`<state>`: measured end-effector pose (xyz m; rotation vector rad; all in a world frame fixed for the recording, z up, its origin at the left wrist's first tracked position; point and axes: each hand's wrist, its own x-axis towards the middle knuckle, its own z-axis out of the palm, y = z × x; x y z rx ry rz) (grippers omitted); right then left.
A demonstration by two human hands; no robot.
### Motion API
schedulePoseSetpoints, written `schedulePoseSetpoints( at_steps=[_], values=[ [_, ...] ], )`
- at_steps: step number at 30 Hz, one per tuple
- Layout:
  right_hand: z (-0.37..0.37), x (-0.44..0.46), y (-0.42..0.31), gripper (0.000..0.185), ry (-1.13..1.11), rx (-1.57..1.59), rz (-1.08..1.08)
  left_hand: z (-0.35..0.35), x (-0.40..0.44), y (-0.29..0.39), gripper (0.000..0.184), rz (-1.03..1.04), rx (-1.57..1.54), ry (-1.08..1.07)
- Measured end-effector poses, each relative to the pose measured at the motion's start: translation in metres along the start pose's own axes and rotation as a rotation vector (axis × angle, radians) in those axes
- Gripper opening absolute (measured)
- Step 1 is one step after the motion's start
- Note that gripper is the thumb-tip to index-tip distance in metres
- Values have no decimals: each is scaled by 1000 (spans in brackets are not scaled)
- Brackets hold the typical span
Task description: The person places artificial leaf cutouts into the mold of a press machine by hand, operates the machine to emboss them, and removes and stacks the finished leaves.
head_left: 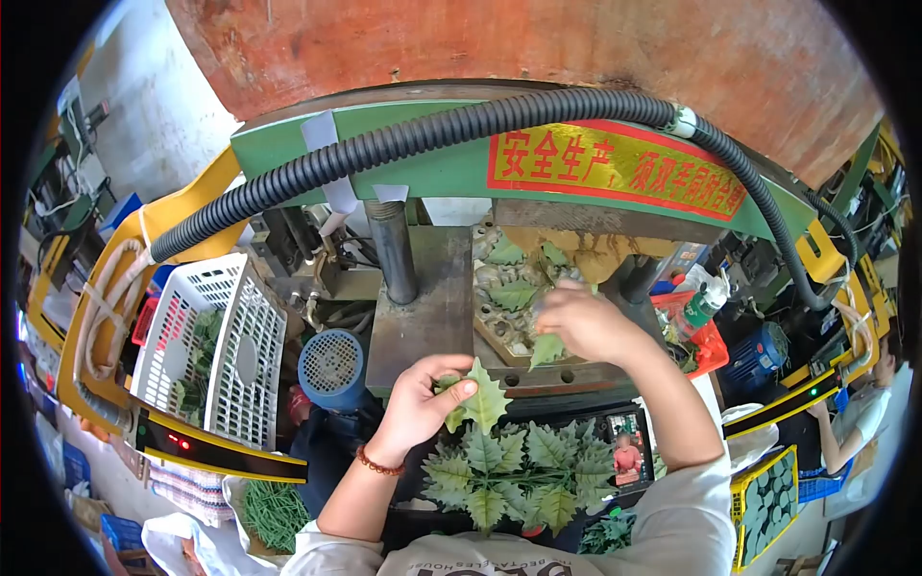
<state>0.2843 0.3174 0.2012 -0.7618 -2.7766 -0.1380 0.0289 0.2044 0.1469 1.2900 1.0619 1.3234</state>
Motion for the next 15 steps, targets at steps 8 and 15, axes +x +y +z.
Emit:
schedulePoseSetpoints(
  at_steps=[8,15],
  values=[
    [-38,0,-90,14,-159,436,95,5,-5,30,11,251,425,-345],
    [-15,-32,-87,12,108,263,28,33,11,20,9,263,293,-428]
  ],
)
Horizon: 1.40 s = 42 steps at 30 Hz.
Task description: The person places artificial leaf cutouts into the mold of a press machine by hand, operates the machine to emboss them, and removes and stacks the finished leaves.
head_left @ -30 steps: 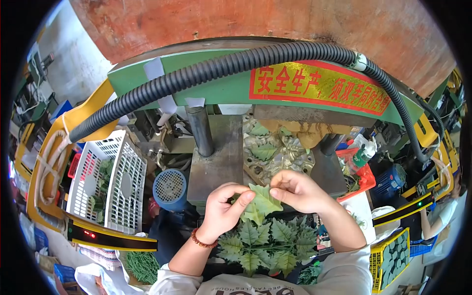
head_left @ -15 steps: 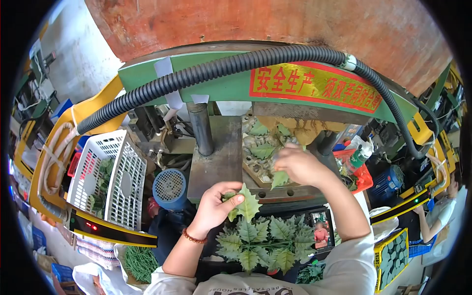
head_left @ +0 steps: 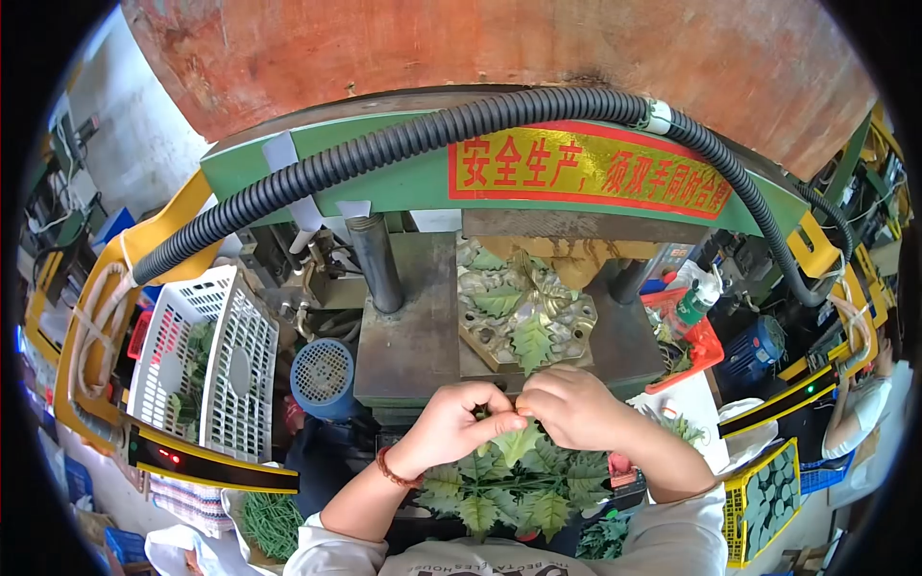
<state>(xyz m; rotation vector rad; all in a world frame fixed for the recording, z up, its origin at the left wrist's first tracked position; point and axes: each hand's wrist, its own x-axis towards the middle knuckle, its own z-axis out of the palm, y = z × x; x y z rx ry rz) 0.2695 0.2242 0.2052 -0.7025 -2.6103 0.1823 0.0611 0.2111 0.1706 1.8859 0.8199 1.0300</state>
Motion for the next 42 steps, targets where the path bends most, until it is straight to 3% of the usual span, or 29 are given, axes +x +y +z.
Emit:
schedulePoseSetpoints(
  at_steps=[3,5,6,8,9,11,13,15,16,18,23,28,33,38,41,42],
  values=[
    [8,-3,-10,13,273,-337,-123,6,-6,-23,8,-211,-509,-14],
    [12,-6,-11,10,510,-427,-136,3,-12,-25,5,-247,-638,147],
    [9,-8,-5,10,511,-429,-135,-1,-10,-23,5,-246,-637,145],
    [-5,-10,18,2,719,-257,113,-9,-3,-17,3,-285,-849,550],
    [-11,-5,33,6,671,-97,302,-7,-3,-15,3,-292,-846,544],
    [-14,12,71,13,666,72,547,-3,0,-9,5,-323,-547,401],
    [15,13,129,10,407,-288,628,3,8,-3,10,-327,-250,270],
    [22,12,144,9,422,-364,631,26,17,-28,32,373,702,278],
    [25,13,148,10,430,-435,639,35,17,-23,32,372,708,281],
    [32,13,152,11,438,-573,657,47,14,-11,47,79,1195,64],
    [35,-15,151,17,301,-264,456,59,22,-28,49,5,1193,61],
    [32,-15,157,20,270,-289,417,59,24,-25,48,33,1096,99],
    [11,13,147,18,380,-232,525,49,23,-22,47,99,1146,135],
    [41,28,197,22,350,-199,562,41,25,-27,42,201,1190,95],
    [48,29,208,23,360,-259,568,27,34,-9,31,124,913,184],
    [52,25,207,24,356,-286,578,19,46,-5,26,142,646,197]
  ],
)
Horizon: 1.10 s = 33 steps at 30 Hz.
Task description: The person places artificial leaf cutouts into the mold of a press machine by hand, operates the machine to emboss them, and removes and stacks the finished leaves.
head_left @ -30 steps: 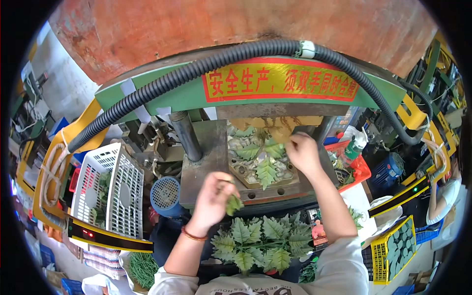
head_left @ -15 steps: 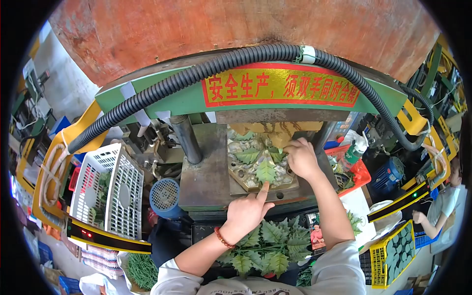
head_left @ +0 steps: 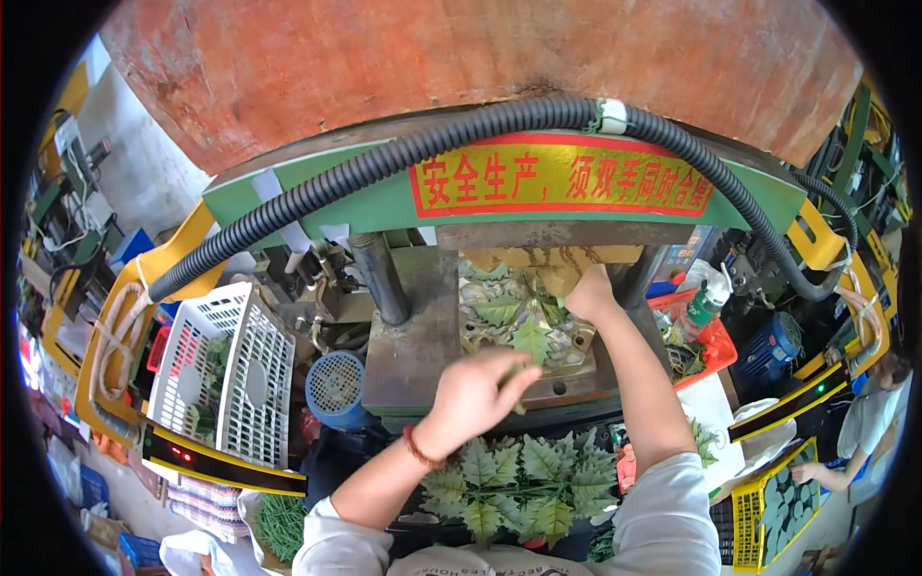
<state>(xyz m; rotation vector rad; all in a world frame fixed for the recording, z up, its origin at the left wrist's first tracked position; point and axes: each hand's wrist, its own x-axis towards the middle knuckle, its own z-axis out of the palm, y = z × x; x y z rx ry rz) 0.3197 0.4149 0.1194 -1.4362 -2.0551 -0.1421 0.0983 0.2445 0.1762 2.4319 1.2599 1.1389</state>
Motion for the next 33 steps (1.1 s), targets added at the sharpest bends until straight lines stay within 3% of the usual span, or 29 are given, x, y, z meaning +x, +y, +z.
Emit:
schedulePoseSetpoints(
  at_steps=[3,6,12,16,18,19,21,23,24,26,27,28,29,30,31,33],
  values=[
    [-1,-4,-1,25,-25,-16,14,-22,42,17,22,-151,-560,67],
    [-6,-2,-2,26,-104,49,55,-12,67,6,23,-231,-811,1],
    [-23,4,-13,36,-78,300,179,5,73,-16,21,-127,-932,-9],
    [-46,11,-60,38,-107,1899,184,-2,73,-48,21,-244,36,-138],
    [-48,20,-84,40,88,1842,430,-1,71,-45,21,-229,76,-128],
    [-55,27,-100,40,86,1846,429,-2,68,-42,20,-213,117,-119],
    [-69,36,-128,43,380,2076,793,-4,57,-36,21,-190,193,-108],
    [-21,32,-79,39,-86,2579,-157,-8,45,-31,19,-210,138,28],
    [-27,26,-78,39,-87,2580,-155,-15,34,-27,19,-212,138,28],
    [-56,6,-92,34,104,1318,326,-39,0,-16,15,-93,-99,189],
    [-93,-17,-113,23,-24,1494,800,-53,-23,-7,12,-95,-119,185],
    [-119,-48,-120,4,-217,1617,553,-69,-47,1,10,-141,-202,153],
    [-137,-81,-132,6,-269,1740,812,-83,-74,6,11,-184,-235,81],
    [-158,-108,-137,5,-339,1466,35,-95,-100,9,11,-224,-268,2],
    [-174,-132,-133,9,-505,1305,-101,-101,-119,13,14,-286,-340,-38],
    [-174,-179,-141,8,-327,1268,-192,-92,-147,11,16,-309,-277,-89]
  ],
)
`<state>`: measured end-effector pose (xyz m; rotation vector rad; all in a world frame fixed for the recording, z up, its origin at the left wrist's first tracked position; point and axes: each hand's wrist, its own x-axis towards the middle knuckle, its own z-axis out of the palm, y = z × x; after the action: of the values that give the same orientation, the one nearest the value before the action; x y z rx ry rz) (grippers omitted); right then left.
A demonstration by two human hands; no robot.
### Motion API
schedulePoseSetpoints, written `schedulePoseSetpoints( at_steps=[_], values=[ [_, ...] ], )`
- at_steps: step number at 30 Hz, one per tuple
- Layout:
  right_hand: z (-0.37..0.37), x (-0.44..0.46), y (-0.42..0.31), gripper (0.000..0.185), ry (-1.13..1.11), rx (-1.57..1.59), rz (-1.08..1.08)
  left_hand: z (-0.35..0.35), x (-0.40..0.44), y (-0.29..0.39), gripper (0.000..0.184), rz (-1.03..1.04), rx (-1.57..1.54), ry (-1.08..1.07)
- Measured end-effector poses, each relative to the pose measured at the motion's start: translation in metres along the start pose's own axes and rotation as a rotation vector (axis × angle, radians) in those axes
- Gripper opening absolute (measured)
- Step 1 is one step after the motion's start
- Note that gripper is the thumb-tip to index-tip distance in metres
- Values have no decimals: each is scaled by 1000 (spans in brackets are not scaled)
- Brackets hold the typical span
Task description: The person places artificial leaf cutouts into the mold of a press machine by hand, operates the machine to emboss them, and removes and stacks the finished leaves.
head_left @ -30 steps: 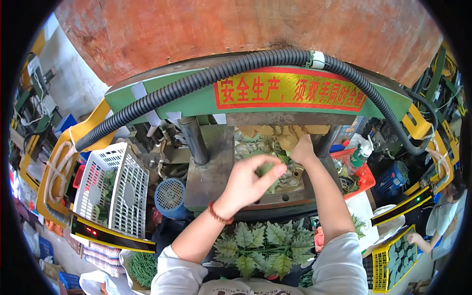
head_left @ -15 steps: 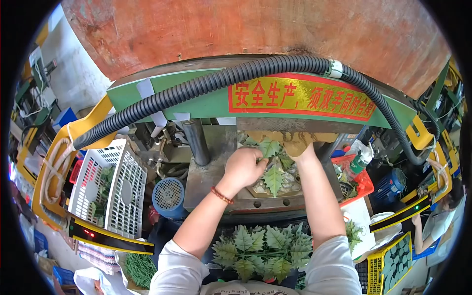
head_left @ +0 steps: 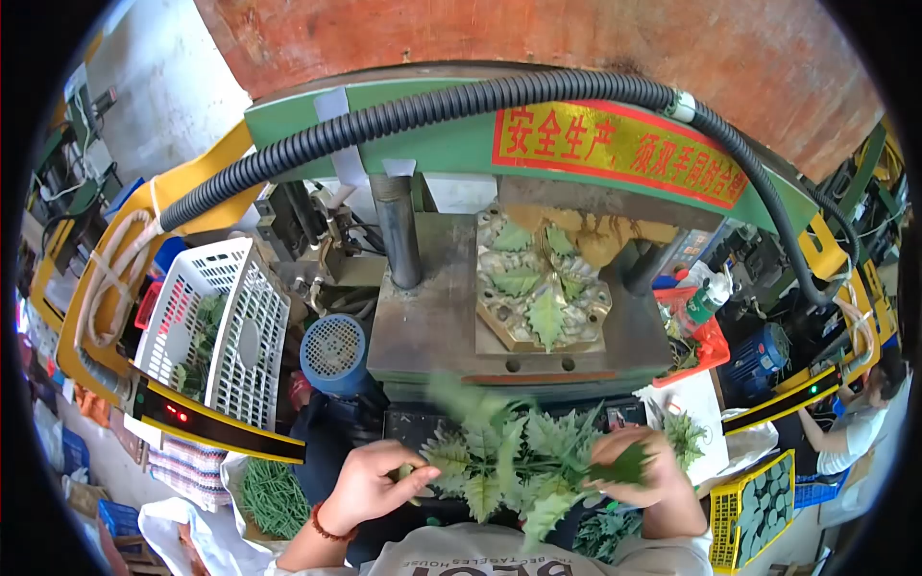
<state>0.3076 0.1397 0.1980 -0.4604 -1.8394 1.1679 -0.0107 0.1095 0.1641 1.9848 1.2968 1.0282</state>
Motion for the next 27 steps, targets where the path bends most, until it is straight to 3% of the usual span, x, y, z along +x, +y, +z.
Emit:
schedulePoseSetpoints(
  at_steps=[1,3,5,6,8,9,13,19,23,27],
  values=[
    [4,-3,1,8,7,2,8,7,-10,-9,18,-28,73,-33],
    [16,-14,6,16,-340,-697,519,21,-36,-24,23,-94,215,-117],
    [34,-40,10,22,146,-791,370,29,-67,-32,24,-155,351,-236],
    [32,-61,7,22,144,-780,401,33,-82,-34,26,-203,491,-328],
    [11,-115,-2,31,-73,-959,960,45,-105,-41,29,-281,779,-495],
    [2,-158,14,31,-76,-952,971,54,-115,-47,29,-283,775,-507],
    [7,-263,99,40,224,-1115,1035,99,-147,-75,31,-275,571,-213],
    [5,-264,98,43,310,-1055,1052,107,-150,-85,28,-191,575,-177],
    [5,-266,100,41,293,-1079,1041,106,-151,-82,18,-296,578,-251],
    [6,-260,96,37,297,-1059,1033,105,-150,-84,24,-255,577,-260]
  ],
)
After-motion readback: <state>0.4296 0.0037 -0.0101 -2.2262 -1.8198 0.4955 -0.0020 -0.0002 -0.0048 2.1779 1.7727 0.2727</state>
